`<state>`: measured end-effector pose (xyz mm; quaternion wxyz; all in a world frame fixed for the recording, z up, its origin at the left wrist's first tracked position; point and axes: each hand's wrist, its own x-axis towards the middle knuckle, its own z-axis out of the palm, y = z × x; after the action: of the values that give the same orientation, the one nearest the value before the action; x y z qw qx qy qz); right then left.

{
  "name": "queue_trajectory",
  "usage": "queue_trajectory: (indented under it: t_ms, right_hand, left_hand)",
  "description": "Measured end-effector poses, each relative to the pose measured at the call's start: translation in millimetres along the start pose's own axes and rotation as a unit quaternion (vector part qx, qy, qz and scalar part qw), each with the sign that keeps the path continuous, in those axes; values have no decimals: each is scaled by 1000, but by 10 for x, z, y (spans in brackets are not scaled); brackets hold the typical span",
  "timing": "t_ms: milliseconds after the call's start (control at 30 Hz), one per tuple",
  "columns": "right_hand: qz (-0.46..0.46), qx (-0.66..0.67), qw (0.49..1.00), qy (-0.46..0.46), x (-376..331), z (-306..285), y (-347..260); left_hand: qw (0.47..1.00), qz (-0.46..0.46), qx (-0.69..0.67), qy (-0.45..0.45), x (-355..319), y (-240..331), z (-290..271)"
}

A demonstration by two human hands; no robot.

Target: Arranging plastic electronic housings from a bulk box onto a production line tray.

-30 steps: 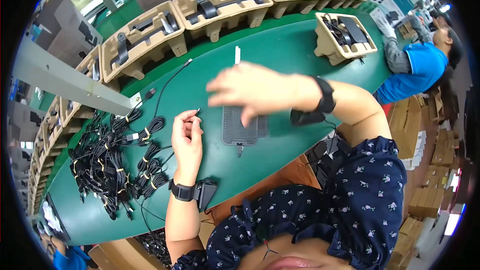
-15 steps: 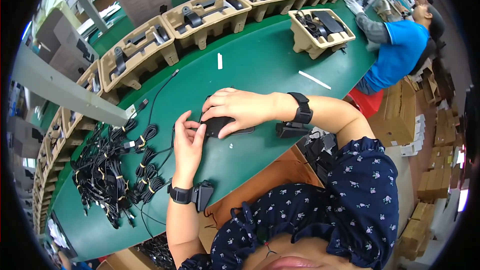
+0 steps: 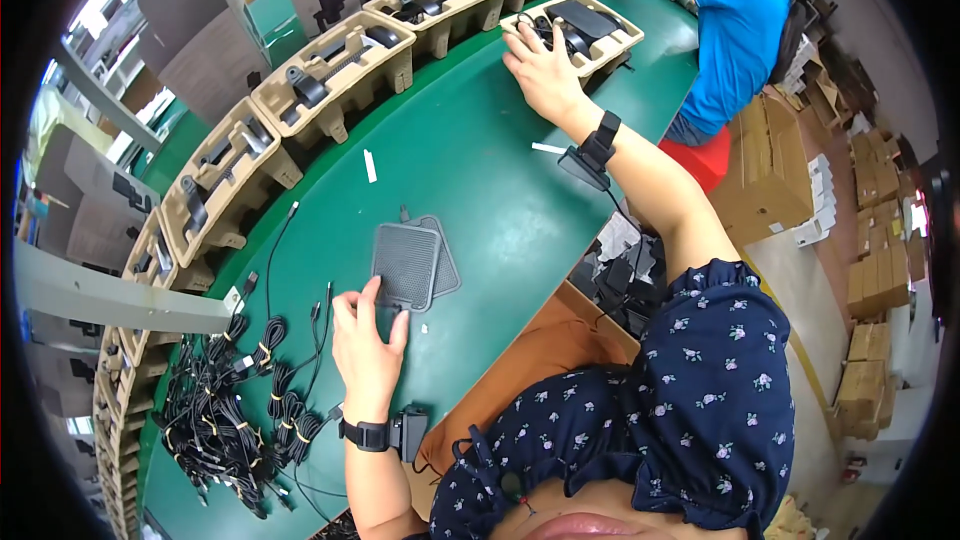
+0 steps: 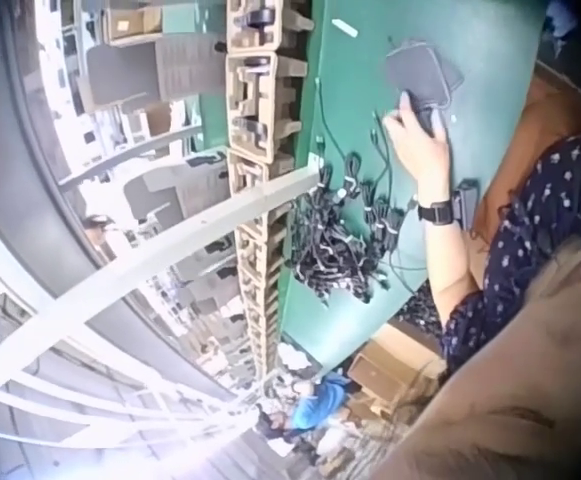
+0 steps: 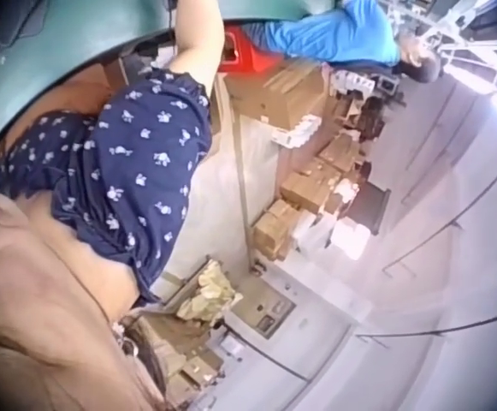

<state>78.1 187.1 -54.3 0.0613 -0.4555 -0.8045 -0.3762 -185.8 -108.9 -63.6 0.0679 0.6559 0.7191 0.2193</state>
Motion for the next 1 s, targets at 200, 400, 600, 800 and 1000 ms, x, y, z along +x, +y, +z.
queue_trajectory:
  t_ms: [200, 400, 600, 800, 1000]
  right_hand:
    - [-8, 5, 999, 37, 98, 222, 137]
    - [24, 100, 985, 136, 94, 339, 447]
    - [290, 230, 869, 328, -493, 212, 704]
    - [578, 281, 751, 153, -1047, 1512, 1517]
    - [549, 378, 745, -22, -557, 1943, 1794]
  left_hand:
    - [998, -27, -49, 29, -17, -168, 23]
    - [976, -68, -194, 65, -2, -300, 93]
    - [945, -103, -301, 76, -63, -481, 66]
    - [924, -136, -334, 127, -45, -549, 122]
    - [933, -167, -283, 147, -101, -543, -33]
